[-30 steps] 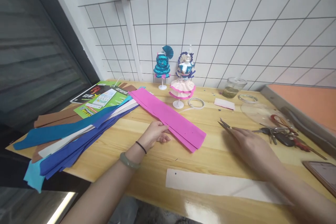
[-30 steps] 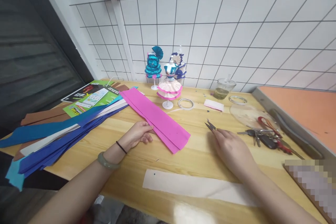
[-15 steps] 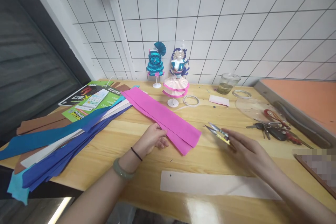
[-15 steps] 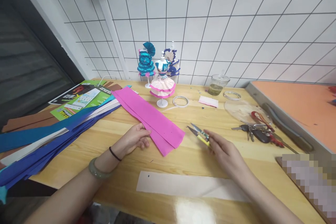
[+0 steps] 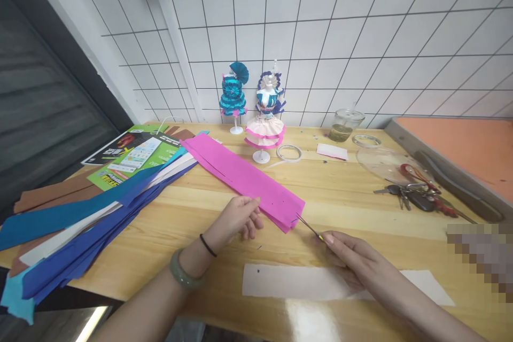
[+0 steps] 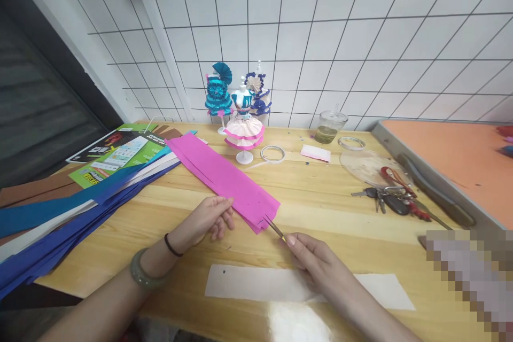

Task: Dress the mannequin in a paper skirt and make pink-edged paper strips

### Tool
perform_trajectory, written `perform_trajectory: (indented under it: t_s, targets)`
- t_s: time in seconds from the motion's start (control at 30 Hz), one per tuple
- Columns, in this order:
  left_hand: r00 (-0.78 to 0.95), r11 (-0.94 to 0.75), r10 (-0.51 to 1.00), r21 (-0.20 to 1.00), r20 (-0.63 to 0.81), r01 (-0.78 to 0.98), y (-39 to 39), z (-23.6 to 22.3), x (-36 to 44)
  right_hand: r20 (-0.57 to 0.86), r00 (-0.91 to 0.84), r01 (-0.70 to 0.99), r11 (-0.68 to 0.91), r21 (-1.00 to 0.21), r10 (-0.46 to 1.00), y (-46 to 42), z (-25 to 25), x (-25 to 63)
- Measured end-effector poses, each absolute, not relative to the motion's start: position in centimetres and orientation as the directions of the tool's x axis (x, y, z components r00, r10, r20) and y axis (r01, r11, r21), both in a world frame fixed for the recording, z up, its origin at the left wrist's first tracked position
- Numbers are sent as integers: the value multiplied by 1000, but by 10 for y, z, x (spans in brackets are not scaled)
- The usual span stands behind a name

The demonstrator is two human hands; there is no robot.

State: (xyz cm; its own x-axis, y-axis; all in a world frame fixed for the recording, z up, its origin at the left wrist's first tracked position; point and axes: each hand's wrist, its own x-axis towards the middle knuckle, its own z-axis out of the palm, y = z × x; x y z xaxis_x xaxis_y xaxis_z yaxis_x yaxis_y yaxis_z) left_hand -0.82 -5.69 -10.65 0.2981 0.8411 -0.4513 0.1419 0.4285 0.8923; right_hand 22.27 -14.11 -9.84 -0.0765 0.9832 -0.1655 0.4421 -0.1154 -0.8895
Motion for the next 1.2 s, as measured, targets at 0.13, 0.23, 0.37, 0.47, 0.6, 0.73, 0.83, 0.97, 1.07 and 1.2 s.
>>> perform_trajectory:
  t_s: [0.13, 0.23, 0.37, 0.47, 0.6, 0.73, 0.83, 0.97, 1.07, 1.2]
  targets:
    - [477, 367, 793, 922, -380, 124, -66, -102, -4, -155, -202, 532, -25, -846, 967, -136, -92, 225]
    - [553, 301, 772, 946, -315, 119, -73, -98, -1, -148, -246, 565, 18, -825, 958, -136, -89, 220]
    - [551, 241, 783, 957, -289, 161, -77, -99, 0, -129, -290, 544, 52, -838, 948, -137, -88, 212]
    - [560, 194, 789, 967, -255, 167, -75, -101, -3, -119, -299, 534, 63, -843, 947, -136, -88, 209]
    - [552, 198, 805, 976, -215, 91, -71, -101, -10, -131, -262, 546, 34, -837, 956, -135, -86, 211]
    - [544, 214, 813, 976, -206, 50, -70, -99, -12, -95, -218, 465, 18, -885, 971, -132, -83, 210]
    - [555, 198, 806, 977, -206, 74, -73, -99, -10, -59, -174, 433, 22, -901, 983, -125, -80, 202]
    - [560, 156, 806, 981, -192, 112, -76, -102, -8, -30, -174, 435, 49, -899, 984, -110, -76, 183]
    - [571, 134, 801, 984, -179, 119, -76, -105, -9, 4, -243, 402, 104, -910, 970, -101, -76, 170]
    - [552, 129, 813, 982, -185, 139, -76, -107, -11, 54, -233, 449, 157, -879, 971, -96, -83, 160]
